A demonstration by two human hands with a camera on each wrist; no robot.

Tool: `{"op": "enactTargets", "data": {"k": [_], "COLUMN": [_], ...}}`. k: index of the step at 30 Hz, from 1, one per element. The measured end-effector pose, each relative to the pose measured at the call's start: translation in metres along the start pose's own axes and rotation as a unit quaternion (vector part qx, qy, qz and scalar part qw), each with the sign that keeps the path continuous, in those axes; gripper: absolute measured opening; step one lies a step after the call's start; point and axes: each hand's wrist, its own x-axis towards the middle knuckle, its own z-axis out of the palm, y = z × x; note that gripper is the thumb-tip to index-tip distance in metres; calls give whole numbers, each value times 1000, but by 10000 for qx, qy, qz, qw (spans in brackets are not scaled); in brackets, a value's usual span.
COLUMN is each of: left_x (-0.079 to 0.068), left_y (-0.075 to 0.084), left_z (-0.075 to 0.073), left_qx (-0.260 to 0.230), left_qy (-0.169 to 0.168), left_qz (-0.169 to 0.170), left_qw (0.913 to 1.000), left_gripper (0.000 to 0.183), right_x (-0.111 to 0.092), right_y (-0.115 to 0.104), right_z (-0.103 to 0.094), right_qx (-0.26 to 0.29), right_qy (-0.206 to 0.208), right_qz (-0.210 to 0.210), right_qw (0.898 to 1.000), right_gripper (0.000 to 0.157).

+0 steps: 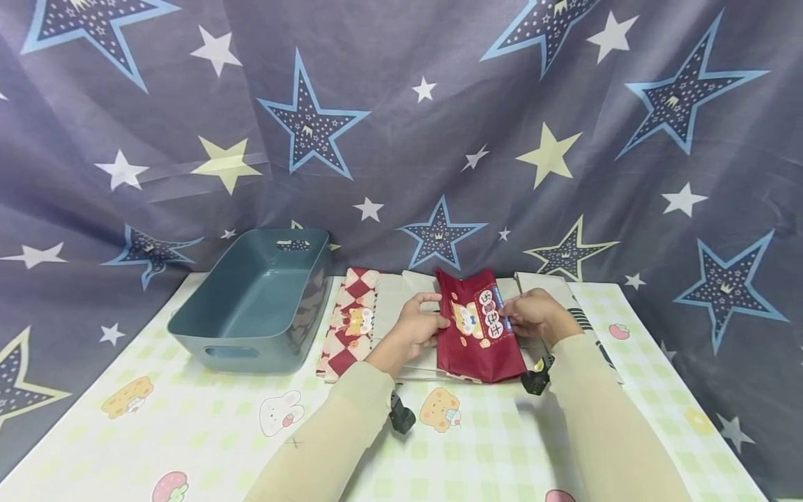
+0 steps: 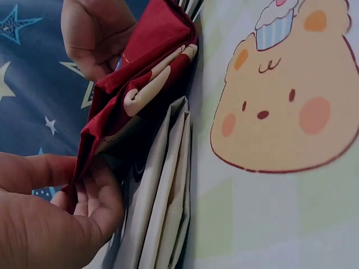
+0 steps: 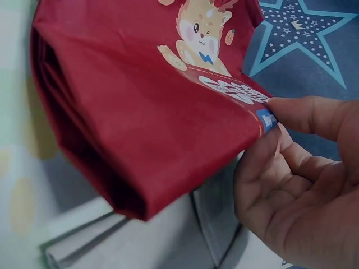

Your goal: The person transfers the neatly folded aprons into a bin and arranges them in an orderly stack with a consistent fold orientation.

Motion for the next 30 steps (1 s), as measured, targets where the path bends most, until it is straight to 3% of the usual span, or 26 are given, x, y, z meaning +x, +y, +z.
{"op": "enactTargets", "data": {"k": [7, 12, 21, 30], "left_x": [2, 3, -1, -1], "left_y": [5, 11, 25, 38], "left_z": [-6, -11, -22, -33], "left_qx": [-339, -422, -505, -346], "left_qy": [-213, -312, -110, 164], "left_qz": [216, 318, 590, 746], "left_qw": [9990, 9981, 9969, 9965], "left_gripper": [56, 55, 52, 51], "right_x": [-3, -6, -7, -4], "right_y": [-9, -16, -25, -36], "right_z": [-4, -5, -3, 2], "right_qx": [-48, -23, 245, 199], "right_qy": [-6, 113, 184, 128], "right_qz": [-91, -113, -153, -315], "right_qw": [9999, 9999, 9994, 9992], "right_gripper": [10, 9, 6, 34]}}
